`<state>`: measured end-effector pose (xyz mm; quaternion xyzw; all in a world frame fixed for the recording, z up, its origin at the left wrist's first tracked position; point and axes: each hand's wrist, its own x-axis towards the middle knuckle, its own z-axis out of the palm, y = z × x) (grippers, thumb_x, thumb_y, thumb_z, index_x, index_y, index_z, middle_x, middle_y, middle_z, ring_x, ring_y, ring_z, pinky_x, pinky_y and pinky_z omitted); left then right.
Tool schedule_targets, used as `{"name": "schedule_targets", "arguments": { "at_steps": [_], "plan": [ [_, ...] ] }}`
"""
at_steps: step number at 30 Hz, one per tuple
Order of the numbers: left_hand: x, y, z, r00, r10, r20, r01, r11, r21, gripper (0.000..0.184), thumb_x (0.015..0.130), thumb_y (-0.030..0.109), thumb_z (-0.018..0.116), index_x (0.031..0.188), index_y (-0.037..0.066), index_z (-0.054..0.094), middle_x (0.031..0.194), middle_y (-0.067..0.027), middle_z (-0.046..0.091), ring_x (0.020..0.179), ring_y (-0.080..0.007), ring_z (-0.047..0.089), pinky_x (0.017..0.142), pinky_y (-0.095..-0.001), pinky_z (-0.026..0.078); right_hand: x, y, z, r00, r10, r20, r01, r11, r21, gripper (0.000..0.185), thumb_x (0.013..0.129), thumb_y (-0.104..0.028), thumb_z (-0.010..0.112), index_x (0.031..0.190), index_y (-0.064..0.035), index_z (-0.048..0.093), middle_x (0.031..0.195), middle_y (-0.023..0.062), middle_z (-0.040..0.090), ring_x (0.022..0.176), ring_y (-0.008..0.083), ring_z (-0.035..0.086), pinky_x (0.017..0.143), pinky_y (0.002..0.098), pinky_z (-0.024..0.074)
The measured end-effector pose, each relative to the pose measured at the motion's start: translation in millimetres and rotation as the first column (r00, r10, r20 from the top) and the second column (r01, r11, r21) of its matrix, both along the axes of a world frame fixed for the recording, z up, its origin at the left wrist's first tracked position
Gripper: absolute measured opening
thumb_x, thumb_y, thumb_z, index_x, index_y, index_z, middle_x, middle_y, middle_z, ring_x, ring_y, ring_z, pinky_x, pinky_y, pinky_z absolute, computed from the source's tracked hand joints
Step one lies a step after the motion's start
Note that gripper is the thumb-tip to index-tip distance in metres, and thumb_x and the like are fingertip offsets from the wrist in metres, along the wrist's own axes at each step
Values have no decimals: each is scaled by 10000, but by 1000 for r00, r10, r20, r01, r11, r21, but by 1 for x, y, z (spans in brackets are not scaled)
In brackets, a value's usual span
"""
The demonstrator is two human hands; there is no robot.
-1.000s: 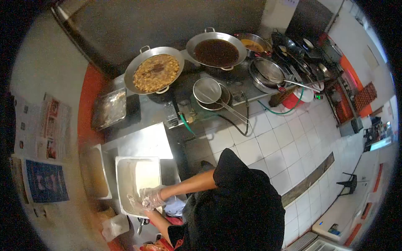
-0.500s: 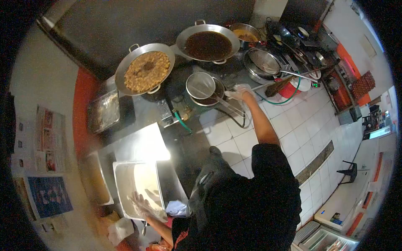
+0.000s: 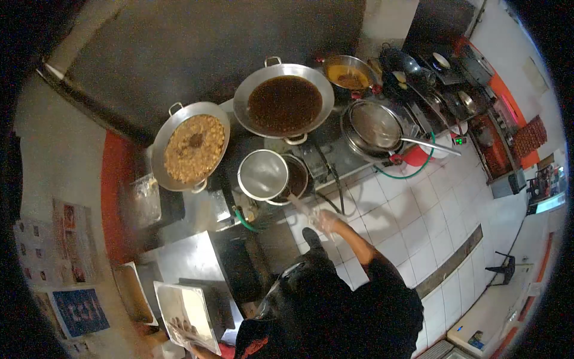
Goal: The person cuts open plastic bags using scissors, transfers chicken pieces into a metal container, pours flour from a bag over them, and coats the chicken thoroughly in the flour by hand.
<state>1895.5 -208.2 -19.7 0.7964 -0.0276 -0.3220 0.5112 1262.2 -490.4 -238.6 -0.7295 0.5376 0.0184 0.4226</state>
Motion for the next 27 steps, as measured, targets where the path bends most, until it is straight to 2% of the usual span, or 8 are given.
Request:
{"name": "schedule_targets", "arguments": {
  "at_steps": [1,4,11,12,14,17,21,27],
  "plan": [
    [-1,9,-8,999,39,4,-39,999,-37,730,833,689,419,1386,213,381,1418,14,399,1265,-211,400,994,-427,296,-1,-1,37,962,133,-240,-175,971,-163,220,857,-184,499,1013,-71,607,889,145,626,845,299,609,813,383,499],
    [-36,-14,-4,993,120,-13,-120,993,-16,738,808,680,474,1368,203,410,1436,-1,383,1302,-227,370,1029,-438,276,-12,-26,235,990,-39,133,69,971,-229,277,929,-278,420,927,-60,590,924,180,592,864,315,588,769,414,482],
    [-97,-42,-1,992,54,118,-28,977,-210,683,857,598,451,1401,195,364,1478,-30,318,1367,-274,268,1100,-474,167,-167,-227,198,956,-293,8,246,788,-565,250,851,-168,492,1000,-4,609,989,189,623,898,305,621,801,384,495],
    [-90,-53,-13,982,163,95,-142,970,-197,666,875,568,439,1417,193,339,1488,-41,298,1383,-288,234,1114,-485,134,-160,-256,238,885,-229,-405,-118,730,-673,238,812,-136,497,950,15,618,906,212,642,885,323,632,790,395,504],
    [-83,-50,-44,991,87,105,-47,938,-343,653,905,543,396,1444,197,270,1508,-31,254,1397,-298,190,1116,-501,98,-184,-317,191,863,-245,-441,-275,505,-818,172,783,-71,520,870,8,647,881,213,645,878,334,634,787,391,507],
    [-124,-97,-2,984,166,62,-142,947,-289,654,909,549,388,1444,193,266,1510,-44,240,1391,-302,197,1108,-514,99,-171,-350,198,745,-182,-642,-278,789,-547,159,753,-58,562,865,-2,660,892,202,649,880,326,636,786,389,508],
    [-156,-104,19,967,200,157,-149,946,-288,674,899,548,414,1443,176,272,1496,-59,263,1359,-340,241,1094,-532,128,-202,-390,108,783,-46,-621,-408,716,-567,201,730,-76,594,901,2,665,927,193,655,903,316,638,801,376,507],
    [-171,-77,21,931,331,153,-263,901,-346,683,893,529,426,1442,146,287,1504,-78,253,1357,-375,238,1084,-553,153,-121,-331,216,829,92,-551,-269,930,-249,276,807,-201,554,967,11,630,995,216,644,941,333,635,793,414,507]
  ]
}}
